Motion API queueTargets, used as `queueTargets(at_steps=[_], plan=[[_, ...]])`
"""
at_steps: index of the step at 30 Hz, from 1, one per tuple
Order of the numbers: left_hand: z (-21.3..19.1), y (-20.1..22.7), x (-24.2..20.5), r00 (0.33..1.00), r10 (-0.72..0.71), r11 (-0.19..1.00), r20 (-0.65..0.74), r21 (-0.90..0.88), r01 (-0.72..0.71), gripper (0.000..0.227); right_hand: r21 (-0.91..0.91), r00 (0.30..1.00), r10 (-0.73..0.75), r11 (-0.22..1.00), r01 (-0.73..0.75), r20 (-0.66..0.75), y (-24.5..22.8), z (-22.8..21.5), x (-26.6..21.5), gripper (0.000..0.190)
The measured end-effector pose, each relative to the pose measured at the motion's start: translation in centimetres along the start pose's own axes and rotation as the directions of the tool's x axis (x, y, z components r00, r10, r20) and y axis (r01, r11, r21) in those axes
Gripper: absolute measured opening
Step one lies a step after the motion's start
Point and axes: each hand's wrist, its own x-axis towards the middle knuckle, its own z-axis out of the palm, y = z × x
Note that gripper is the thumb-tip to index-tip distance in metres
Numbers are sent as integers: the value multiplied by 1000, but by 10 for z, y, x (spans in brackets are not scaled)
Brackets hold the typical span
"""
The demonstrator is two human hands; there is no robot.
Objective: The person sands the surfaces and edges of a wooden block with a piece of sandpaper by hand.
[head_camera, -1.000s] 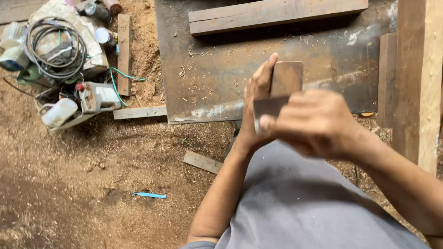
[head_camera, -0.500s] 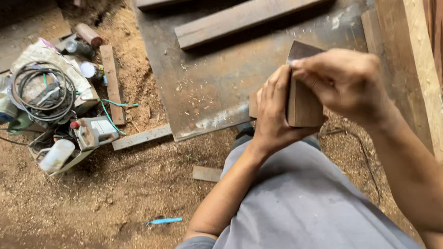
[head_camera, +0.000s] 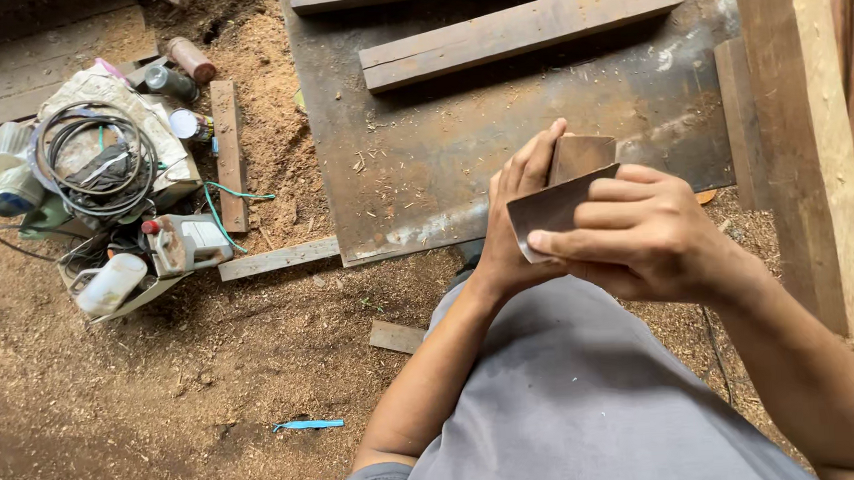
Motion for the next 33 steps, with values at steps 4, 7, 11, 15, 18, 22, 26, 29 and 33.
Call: queueTargets(at_steps=[4,7,11,15,18,22,26,29,33], plan=[[2,3,-9,999,-44,999,-31,26,45,113,-19,997,70,997,-71,-28,21,-12,-7,20],[3,0,-9,998,-57,998,-36,35,59,114,74,1000,15,997,-16,12,3,-9,-14,23],[5,-1,-9,1000,-25,998,-18,62,26,113,98,999,-21,995,25,-33,10,-8,-15,21],[8,-4,-11,1000,21,998,-6,64,-21,117,54,996,85,995,-84,-24,11,-15,-23,14],[13,-1,-10,999,-42,999,4,4,42,116,183,1000,-4,983,8,-26,2,-7,-23,10],[25,-4,-9,999,-35,998,-18,51,36,102,170,996,-18,985,33,-89,30,-12,-21,11],[29,-1,4,999,-53,999,2,11,53,105,283,991,-135,951,129,5,21,-19,-26,11],[34,8,1,998,-44,998,-43,51,46,95,195,998,-24,980,36,-60,57,-20,-30,13],[32,15,8,995,-38,999,-89,2,38,103,202,985,-155,965,167,-77,60,-18,-38,9]])
